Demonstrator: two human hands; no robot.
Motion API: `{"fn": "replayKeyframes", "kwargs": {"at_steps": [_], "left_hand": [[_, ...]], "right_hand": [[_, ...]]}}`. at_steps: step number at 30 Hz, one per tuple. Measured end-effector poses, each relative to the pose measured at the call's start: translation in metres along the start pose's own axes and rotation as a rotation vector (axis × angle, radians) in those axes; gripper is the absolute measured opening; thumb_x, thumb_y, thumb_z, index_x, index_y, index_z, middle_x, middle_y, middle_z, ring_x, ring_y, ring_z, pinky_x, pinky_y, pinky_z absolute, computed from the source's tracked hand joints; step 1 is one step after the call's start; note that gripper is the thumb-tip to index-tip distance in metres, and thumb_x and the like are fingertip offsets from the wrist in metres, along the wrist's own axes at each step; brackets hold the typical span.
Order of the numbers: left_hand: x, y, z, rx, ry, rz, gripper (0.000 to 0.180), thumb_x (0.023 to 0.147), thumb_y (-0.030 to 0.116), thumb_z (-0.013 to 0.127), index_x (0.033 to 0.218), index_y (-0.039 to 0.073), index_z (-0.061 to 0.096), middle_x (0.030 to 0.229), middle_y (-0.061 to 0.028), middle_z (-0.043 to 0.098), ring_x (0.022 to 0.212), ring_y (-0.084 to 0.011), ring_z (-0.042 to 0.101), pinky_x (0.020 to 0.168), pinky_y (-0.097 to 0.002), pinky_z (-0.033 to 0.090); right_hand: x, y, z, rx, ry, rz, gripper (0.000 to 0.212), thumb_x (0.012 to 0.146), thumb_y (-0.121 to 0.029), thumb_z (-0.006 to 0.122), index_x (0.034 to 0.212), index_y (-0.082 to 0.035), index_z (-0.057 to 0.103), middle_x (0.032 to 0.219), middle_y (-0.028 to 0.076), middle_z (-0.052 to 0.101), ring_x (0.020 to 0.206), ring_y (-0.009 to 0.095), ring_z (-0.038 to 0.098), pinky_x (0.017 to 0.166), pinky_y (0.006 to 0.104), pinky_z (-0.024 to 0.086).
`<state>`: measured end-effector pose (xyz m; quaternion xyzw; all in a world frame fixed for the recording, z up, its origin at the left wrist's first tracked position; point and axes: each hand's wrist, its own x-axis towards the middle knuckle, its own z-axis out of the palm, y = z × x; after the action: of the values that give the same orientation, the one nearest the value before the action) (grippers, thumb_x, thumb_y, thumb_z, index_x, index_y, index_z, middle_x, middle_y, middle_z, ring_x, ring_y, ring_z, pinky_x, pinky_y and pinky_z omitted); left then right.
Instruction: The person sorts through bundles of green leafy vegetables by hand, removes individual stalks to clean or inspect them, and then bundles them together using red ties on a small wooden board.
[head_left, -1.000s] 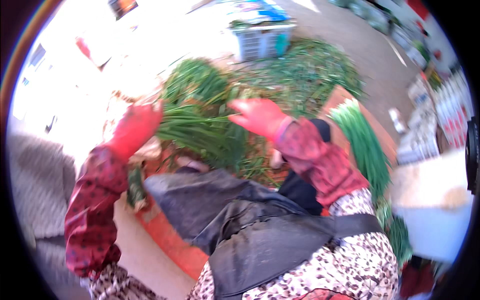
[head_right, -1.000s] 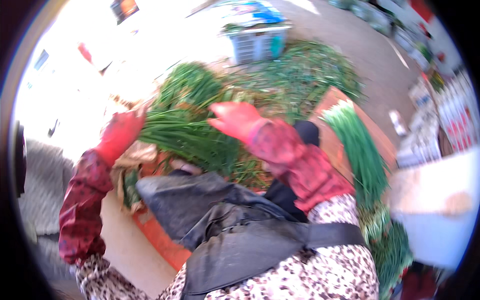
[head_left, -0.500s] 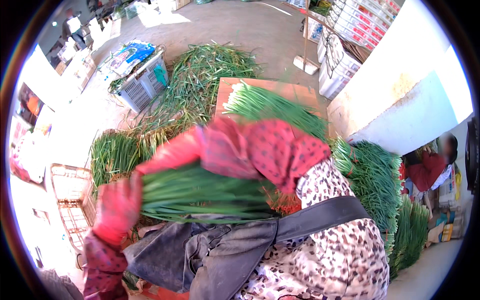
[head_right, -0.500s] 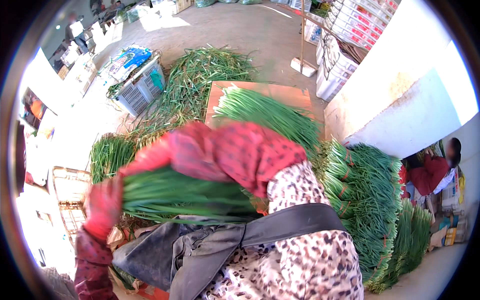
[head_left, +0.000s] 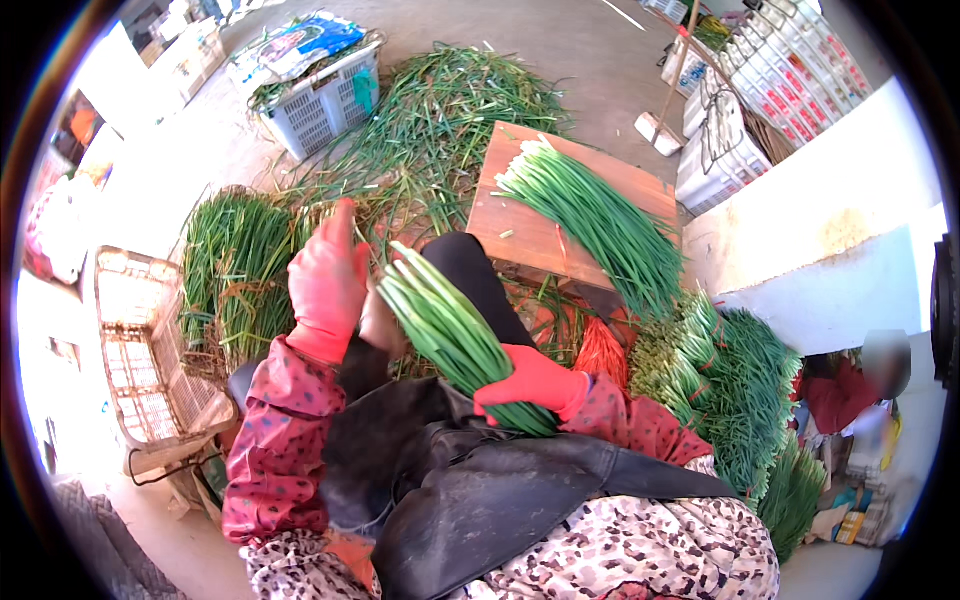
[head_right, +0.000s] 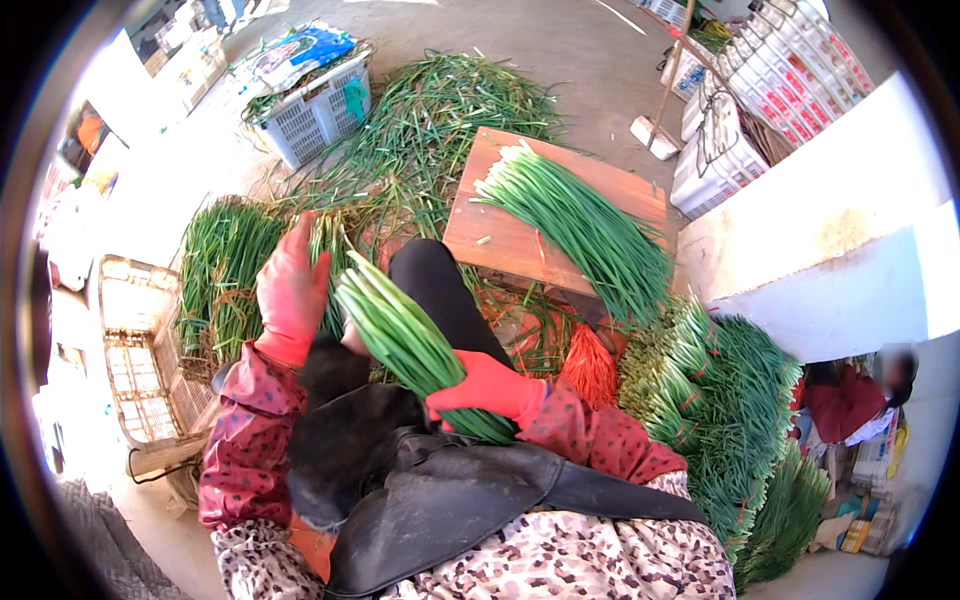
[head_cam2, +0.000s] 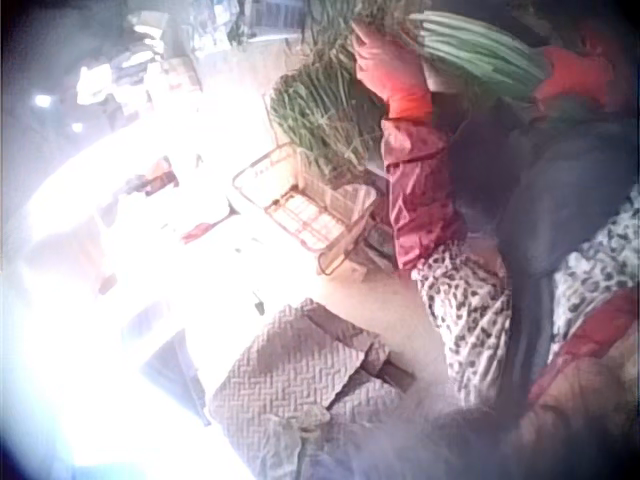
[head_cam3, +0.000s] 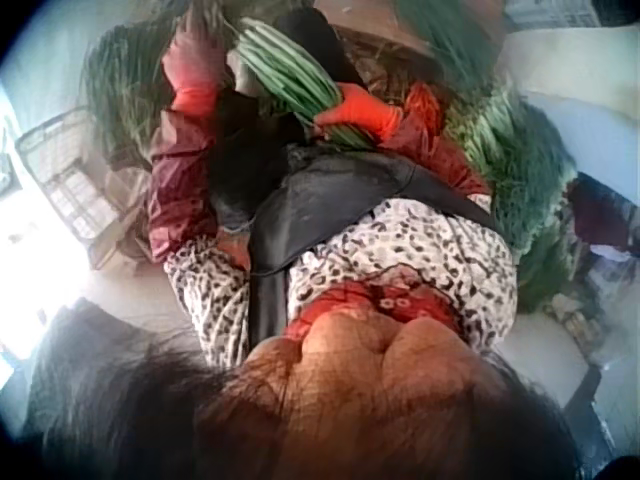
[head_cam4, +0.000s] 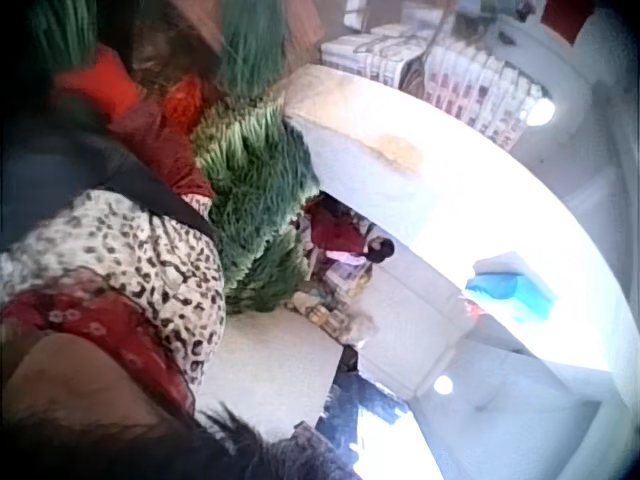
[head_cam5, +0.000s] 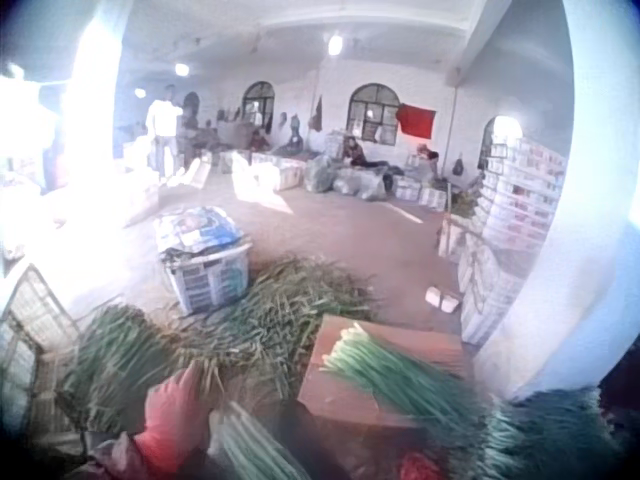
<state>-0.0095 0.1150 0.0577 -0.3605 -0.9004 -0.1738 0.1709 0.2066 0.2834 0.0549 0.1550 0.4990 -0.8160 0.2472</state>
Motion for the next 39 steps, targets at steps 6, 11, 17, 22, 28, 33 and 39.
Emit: {"fn": "replayKeyframes", "kwargs": {"at_steps": [6,11,17,22,28,33,39], "left_hand": [[-0.066,0.000,0.017,-1.702,-0.495,-0.611,0.080,0.078,0.034,0.070,0.139,-0.001,0.032,0.128,-0.0171,0.051,0.111,-0.0237,0.056,0.089,-0.0340,0.047],[-0.056,0.055,0.055,-2.239,-0.494,-0.576,0.086,0.075,0.030,0.074,0.142,0.003,0.028,0.133,-0.0170,0.047,0.120,-0.0287,0.050,0.102,-0.0404,0.038],[-0.052,0.045,0.072,-2.367,-0.377,-0.864,0.065,0.078,0.016,0.068,0.136,0.002,0.039,0.111,-0.0173,0.061,0.102,-0.0322,0.061,0.091,-0.0443,0.049],[-0.051,0.043,0.069,-2.421,-0.380,-0.891,0.057,0.078,0.012,0.067,0.130,0.001,0.046,0.106,-0.0167,0.064,0.097,-0.0309,0.064,0.088,-0.0435,0.051],[-0.044,0.058,0.089,-2.336,-0.352,-0.797,0.044,0.072,0.018,0.071,0.112,0.004,0.059,0.102,-0.0069,0.064,0.095,-0.0226,0.062,0.087,-0.0356,0.048],[-0.054,0.055,0.092,-2.366,-0.389,-0.872,0.041,0.075,0.014,0.067,0.114,0.006,0.057,0.105,-0.0050,0.063,0.098,-0.0212,0.061,0.088,-0.0364,0.048],[-0.056,0.040,0.090,-2.546,-0.241,-0.918,0.037,0.085,0.017,0.060,0.118,-0.001,0.054,0.103,-0.0146,0.063,0.099,-0.0290,0.061,0.090,-0.0440,0.049]], "right_hand": [[0.000,-0.002,-0.009,-0.065,0.185,-0.018,0.036,0.079,-0.006,0.069,0.111,-0.001,0.054,0.087,0.008,0.062,0.074,0.017,0.062,0.064,0.0324,0.053],[0.027,-0.008,-0.013,-0.482,0.292,-0.068,0.057,0.075,-0.022,0.075,0.123,-0.005,0.049,0.102,0.011,0.064,0.086,0.022,0.064,0.075,0.0338,0.051],[0.046,-0.029,-0.019,-0.994,0.250,0.080,0.085,0.069,-0.052,0.073,0.135,-0.010,0.039,0.113,0.017,0.061,0.103,0.033,0.060,0.088,0.0380,0.046],[0.086,-0.081,-0.042,-0.810,0.262,-0.371,0.062,0.078,-0.042,0.070,0.126,-0.007,0.052,0.117,0.015,0.060,0.108,0.029,0.058,0.091,0.0366,0.044],[0.179,-0.111,-0.022,-1.098,-0.060,-0.732,0.037,0.087,-0.026,0.063,0.117,-0.005,0.060,0.103,0.010,0.067,0.095,0.023,0.064,0.084,0.0346,0.049],[0.173,-0.083,-0.022,-0.688,-0.169,-0.365,0.032,0.093,-0.023,0.056,0.120,-0.007,0.059,0.090,0.006,0.067,0.083,0.014,0.063,0.079,0.0273,0.049],[0.114,-0.074,-0.033,-0.526,0.120,-0.423,0.069,0.087,-0.028,0.065,0.142,-0.005,0.031,0.132,0.012,0.048,0.116,0.018,0.050,0.098,0.0322,0.041]]}}
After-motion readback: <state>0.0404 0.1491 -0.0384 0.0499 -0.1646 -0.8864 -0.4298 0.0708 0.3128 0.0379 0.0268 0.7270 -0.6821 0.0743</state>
